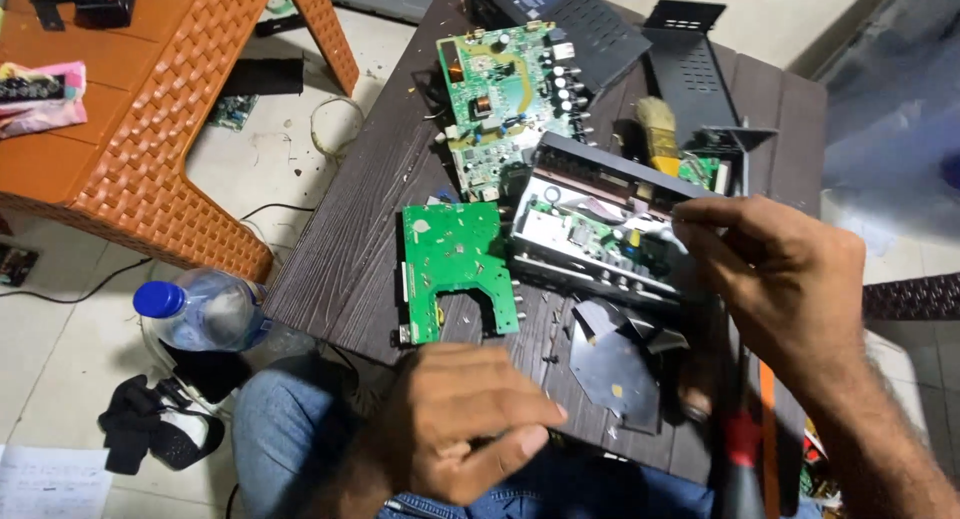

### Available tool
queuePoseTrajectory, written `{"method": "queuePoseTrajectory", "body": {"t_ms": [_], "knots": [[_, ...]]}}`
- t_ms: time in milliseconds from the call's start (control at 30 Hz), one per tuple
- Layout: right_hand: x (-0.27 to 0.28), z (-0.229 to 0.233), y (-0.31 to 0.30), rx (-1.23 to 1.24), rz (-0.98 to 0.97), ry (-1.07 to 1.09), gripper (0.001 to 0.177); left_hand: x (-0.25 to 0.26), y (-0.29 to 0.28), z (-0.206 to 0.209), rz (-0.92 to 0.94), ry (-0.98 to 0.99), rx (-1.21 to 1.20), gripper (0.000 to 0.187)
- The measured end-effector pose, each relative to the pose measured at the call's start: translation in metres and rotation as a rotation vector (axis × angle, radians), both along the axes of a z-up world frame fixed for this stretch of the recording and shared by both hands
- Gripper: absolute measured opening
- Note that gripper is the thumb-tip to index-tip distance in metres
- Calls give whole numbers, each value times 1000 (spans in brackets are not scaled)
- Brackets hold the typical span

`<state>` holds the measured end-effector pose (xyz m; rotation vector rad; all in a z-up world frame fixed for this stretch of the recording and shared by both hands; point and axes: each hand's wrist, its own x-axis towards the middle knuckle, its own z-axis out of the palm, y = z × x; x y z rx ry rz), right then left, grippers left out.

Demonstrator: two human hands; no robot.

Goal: The person sits on the floor and uses a screwdriver to work on the internal components of a disassembled electronic device. They manipulate wires and circuit boards within the metal casing, then lift and rotate the device to inspect it from different angles.

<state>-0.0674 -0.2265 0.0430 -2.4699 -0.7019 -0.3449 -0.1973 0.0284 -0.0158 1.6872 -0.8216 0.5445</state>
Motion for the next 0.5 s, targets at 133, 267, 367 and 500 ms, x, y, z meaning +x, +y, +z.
{"method": "queuePoseTrajectory", "body": {"t_ms": [133,267,367,500], "knots": [[19,-13,0,-177,76,-123,13,3,5,-7,15,-54,9,25],[32,-40,-20,-259,37,-251,15,5,14,-7,-19,-51,38,23],[34,-43,-21,-299,6,-274,24,6,18,-9,-21,-53,38,19],[40,-47,-24,-310,15,-261,24,8,18,-17,-9,-98,48,20]]}}
